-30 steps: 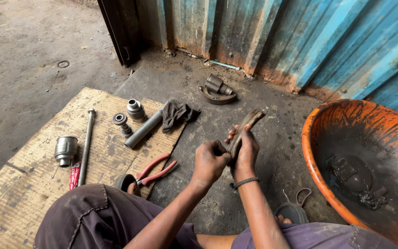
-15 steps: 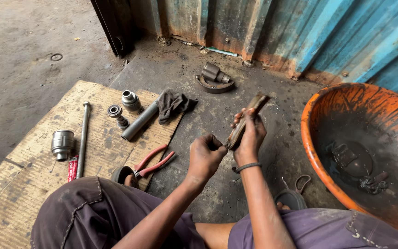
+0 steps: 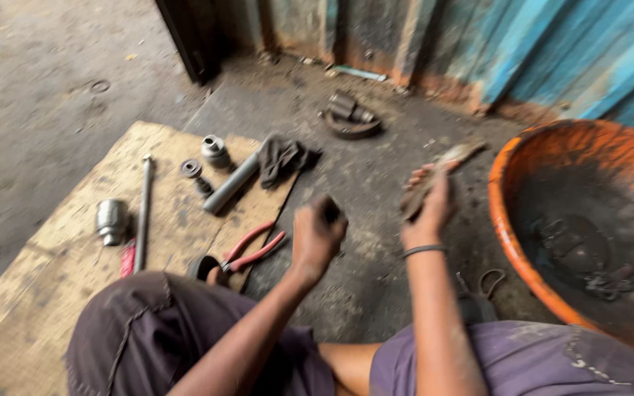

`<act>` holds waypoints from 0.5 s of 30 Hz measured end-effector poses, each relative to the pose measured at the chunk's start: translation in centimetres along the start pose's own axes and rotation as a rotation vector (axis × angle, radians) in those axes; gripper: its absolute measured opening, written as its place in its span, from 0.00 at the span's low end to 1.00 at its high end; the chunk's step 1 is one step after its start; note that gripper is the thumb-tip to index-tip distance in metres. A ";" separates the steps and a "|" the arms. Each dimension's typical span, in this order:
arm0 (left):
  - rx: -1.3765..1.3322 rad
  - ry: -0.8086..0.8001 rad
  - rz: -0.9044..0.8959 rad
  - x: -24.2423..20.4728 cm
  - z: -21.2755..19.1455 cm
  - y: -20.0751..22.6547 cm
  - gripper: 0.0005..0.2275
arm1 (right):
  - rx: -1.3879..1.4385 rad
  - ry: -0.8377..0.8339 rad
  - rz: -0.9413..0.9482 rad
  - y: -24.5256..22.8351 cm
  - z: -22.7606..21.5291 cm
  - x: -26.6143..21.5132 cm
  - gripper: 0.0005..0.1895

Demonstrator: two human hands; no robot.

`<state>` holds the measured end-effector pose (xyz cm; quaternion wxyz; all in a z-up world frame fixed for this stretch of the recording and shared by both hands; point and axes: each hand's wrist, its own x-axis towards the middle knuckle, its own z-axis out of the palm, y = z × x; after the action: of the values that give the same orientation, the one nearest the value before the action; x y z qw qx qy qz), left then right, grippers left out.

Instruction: The person attaches small metal components including springs and pins to metal brake shoe frames by hand while sitting on the floor of a repair shop near a basin of dark fluid.

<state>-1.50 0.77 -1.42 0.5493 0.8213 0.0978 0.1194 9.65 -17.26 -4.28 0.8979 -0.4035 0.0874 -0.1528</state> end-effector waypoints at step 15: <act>-0.114 -0.030 0.161 -0.2 1.3 4.5 0.05 | -0.080 -0.121 0.015 -1.6 1.3 -2.1 0.20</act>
<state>-1.18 -2.15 2.23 0.5852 0.7956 0.0162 0.1560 7.74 -16.64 -2.19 0.8858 -0.4468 0.0418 -0.1180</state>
